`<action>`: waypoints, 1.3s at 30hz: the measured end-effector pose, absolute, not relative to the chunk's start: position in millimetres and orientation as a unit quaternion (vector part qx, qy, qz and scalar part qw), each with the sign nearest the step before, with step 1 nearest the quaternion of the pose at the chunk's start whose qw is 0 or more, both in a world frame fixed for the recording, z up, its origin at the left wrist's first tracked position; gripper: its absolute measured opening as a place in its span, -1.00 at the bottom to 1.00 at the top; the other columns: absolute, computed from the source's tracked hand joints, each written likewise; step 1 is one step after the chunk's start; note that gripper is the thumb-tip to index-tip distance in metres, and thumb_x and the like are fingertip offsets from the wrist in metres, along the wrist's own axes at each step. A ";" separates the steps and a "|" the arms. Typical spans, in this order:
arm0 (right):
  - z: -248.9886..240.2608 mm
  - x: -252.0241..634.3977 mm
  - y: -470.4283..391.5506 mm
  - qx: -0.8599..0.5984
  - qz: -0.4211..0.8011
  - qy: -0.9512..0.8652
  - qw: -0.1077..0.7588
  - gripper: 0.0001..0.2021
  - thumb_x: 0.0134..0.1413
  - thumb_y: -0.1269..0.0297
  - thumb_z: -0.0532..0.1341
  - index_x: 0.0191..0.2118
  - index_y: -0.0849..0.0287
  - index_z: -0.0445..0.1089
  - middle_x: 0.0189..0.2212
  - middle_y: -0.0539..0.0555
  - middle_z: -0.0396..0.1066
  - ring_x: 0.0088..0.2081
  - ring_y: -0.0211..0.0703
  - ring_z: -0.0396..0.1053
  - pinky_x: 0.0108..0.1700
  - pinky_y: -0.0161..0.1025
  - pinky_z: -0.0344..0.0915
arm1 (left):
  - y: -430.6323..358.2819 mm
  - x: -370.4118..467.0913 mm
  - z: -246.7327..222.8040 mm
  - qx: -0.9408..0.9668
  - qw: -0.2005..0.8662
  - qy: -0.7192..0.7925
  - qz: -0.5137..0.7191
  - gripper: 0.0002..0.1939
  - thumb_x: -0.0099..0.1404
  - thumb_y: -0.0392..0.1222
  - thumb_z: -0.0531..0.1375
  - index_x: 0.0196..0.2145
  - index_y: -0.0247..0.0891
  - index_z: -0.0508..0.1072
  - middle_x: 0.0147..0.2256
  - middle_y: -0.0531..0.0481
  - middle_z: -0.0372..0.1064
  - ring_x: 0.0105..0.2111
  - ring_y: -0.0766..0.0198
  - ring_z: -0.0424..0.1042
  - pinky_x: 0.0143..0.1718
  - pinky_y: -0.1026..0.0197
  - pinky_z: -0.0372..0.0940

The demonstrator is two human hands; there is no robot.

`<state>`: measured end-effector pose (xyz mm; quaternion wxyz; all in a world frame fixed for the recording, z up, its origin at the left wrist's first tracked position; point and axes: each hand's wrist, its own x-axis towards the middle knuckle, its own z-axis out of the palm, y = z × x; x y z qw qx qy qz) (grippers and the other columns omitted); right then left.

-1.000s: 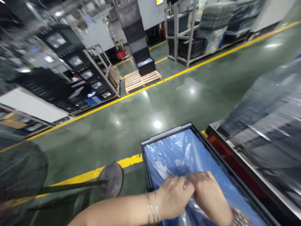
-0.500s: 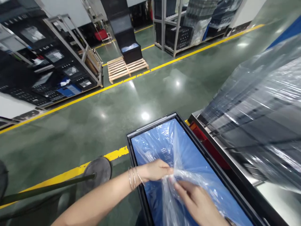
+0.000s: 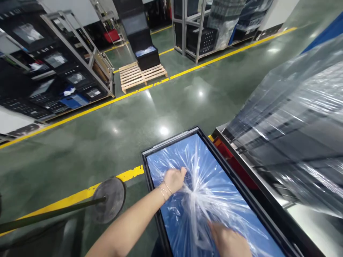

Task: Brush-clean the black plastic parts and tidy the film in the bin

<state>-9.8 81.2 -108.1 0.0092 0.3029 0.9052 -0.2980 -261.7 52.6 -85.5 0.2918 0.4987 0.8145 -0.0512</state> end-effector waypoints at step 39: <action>-132.9 -93.1 77.2 0.322 -0.355 0.829 -0.287 -0.71 0.12 0.43 0.13 -0.13 0.00 0.52 -0.23 0.11 0.52 -0.21 0.05 0.43 -0.18 -0.05 0.28 | 27.5 -228.0 -35.2 0.527 0.374 0.762 0.051 -0.64 0.37 -0.43 -0.09 -0.07 -0.41 0.45 -0.06 -0.33 0.42 0.02 -0.09 0.43 0.10 -0.08 0.29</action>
